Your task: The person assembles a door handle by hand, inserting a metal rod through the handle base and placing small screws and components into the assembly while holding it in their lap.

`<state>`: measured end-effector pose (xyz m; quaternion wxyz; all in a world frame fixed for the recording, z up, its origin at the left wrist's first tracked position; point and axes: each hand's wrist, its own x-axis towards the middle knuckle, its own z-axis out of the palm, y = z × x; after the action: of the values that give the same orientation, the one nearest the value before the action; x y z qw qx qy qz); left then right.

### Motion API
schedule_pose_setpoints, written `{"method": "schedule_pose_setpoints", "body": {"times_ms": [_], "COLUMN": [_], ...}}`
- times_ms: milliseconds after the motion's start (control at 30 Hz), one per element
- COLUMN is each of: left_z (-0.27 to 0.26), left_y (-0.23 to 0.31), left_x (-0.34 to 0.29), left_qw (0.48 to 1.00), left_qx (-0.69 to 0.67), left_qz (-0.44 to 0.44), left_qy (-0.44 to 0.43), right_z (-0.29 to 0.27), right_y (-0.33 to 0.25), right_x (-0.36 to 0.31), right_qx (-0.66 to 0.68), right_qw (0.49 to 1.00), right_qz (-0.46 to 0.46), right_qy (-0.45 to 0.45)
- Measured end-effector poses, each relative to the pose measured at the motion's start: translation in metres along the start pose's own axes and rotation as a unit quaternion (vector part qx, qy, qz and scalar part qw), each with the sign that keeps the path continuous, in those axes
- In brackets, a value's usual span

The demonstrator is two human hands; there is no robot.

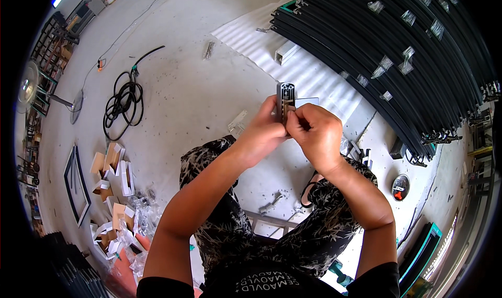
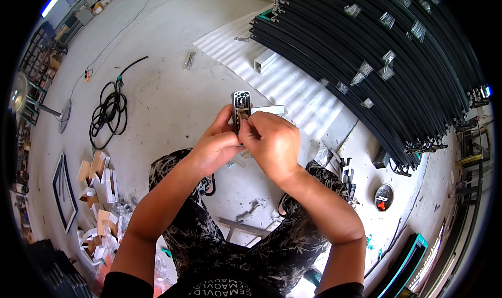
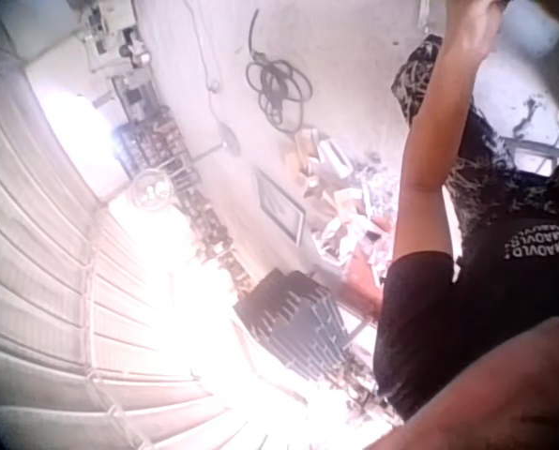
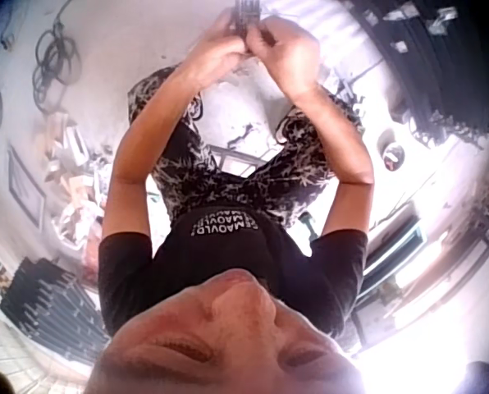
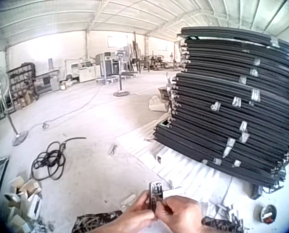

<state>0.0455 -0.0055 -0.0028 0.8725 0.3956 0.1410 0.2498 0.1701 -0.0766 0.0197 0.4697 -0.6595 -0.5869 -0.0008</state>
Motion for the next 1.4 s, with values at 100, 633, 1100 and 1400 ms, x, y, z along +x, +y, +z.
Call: {"method": "schedule_pose_setpoints", "body": {"times_ms": [100,633,1100,1400], "left_z": [0.001,-0.009,-0.048,-0.062], "left_y": [-0.001,0.039,0.084,0.088], "left_x": [0.000,-0.024,-0.086,-0.076], "left_qw": [1.000,0.980,0.928,0.883], "left_qx": [-0.014,0.063,-0.001,-0.085], "left_qz": [-0.008,0.140,0.039,-0.039], "left_qy": [0.000,0.125,0.370,0.459], "right_z": [-0.001,-0.002,0.296,0.401], "right_y": [-0.002,0.037,0.243,0.236], "right_x": [0.000,0.015,-0.110,-0.133], "right_qx": [-0.007,0.219,-0.071,-0.227], "right_qw": [1.000,0.935,0.868,0.900], "right_qz": [0.000,0.220,0.256,0.191], "right_qy": [0.001,-0.170,-0.419,-0.320]}}
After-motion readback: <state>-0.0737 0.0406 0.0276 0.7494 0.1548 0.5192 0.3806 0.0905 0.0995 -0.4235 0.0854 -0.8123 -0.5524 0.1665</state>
